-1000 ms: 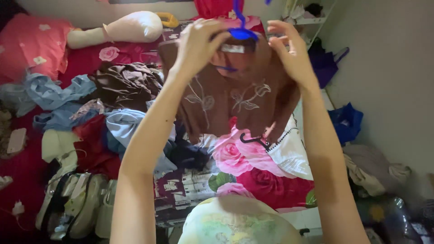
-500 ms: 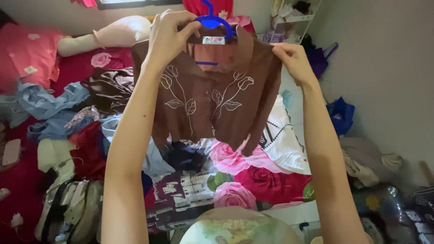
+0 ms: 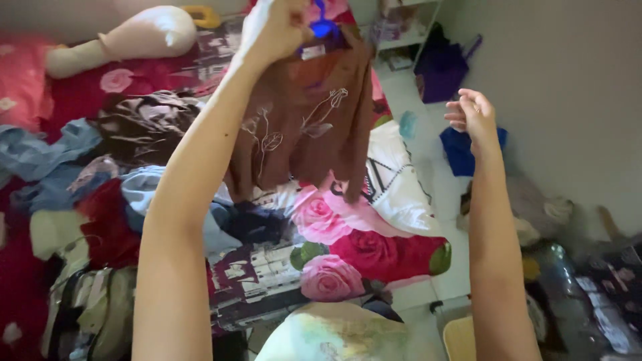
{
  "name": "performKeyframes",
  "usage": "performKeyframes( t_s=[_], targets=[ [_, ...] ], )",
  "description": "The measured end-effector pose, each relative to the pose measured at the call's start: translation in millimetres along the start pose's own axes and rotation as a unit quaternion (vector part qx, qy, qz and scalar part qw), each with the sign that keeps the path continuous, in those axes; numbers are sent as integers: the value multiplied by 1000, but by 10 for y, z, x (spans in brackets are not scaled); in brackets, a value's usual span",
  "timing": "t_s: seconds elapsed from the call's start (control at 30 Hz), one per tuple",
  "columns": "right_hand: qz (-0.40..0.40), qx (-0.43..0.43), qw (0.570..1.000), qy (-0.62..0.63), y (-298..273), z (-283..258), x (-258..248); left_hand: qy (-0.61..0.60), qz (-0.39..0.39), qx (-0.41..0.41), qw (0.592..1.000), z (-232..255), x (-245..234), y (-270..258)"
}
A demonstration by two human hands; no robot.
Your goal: Buttoning shirts and placing them on hangers on a bed.
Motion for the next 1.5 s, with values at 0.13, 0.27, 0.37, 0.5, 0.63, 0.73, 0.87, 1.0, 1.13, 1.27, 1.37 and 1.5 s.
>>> performKeyframes(
  t_s=[0.13, 0.27, 0.37, 0.5, 0.63, 0.73, 0.87, 1.0, 1.13, 1.27, 1.37, 1.5],
  targets=[
    [6, 14, 998, 59, -161, 302, -500, -128, -178, 1, 976, 850, 650, -17],
    [-1, 61, 996, 68, -250, 578, -844, -281, -318, -115, 898, 1605, 1419, 18],
    [-22, 71, 997, 9, -319, 376, -976, -341, -284, -89, 892, 2074, 2252, 309],
    [-21, 138, 985, 98, -171, 1103, -1503, -413, -206, -87, 883, 2886, 2813, 492],
    [47, 140, 981, 123, -381, 1461, -2007, -585, -165, -141, 782, 3328, 3123, 471],
    [171, 106, 977, 77, -663, 2105, -2530, -662, -155, -147, 718, 3381, 3244, 368],
    [626, 137, 759, 118, -1503, 3717, -3441, -750, -167, -132, 626, 3104, 3187, -5],
    [613, 92, 785, -9, -1932, 3610, -3167, -758, -152, -187, 606, 2442, 3445, -528],
    [595, 214, 764, -125, -1748, 2887, -2414, -751, -86, -329, 566, 1329, 4396, -1386],
    [389, 179, 847, -316, -1554, 3372, -1706, -690, 5, -418, 591, 257, 5167, -2329],
    [159, 36, 922, -350, -1580, 3436, -799, -598, 56, -482, 638, -900, 5928, -3254],
    [-130, -42, 950, -282, -1940, 3564, 103, -564, 48, -589, 577, -1278, 5977, -3733]
  ],
)
Point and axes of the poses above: each hand's wrist, its own y-axis towards the middle knuckle, its own x-axis out of the palm, z = x × y, the point moved 3 cm from there along y, towards the middle knuckle, and after that the axes turned 15 degrees about -x, right-handed, at the moved point
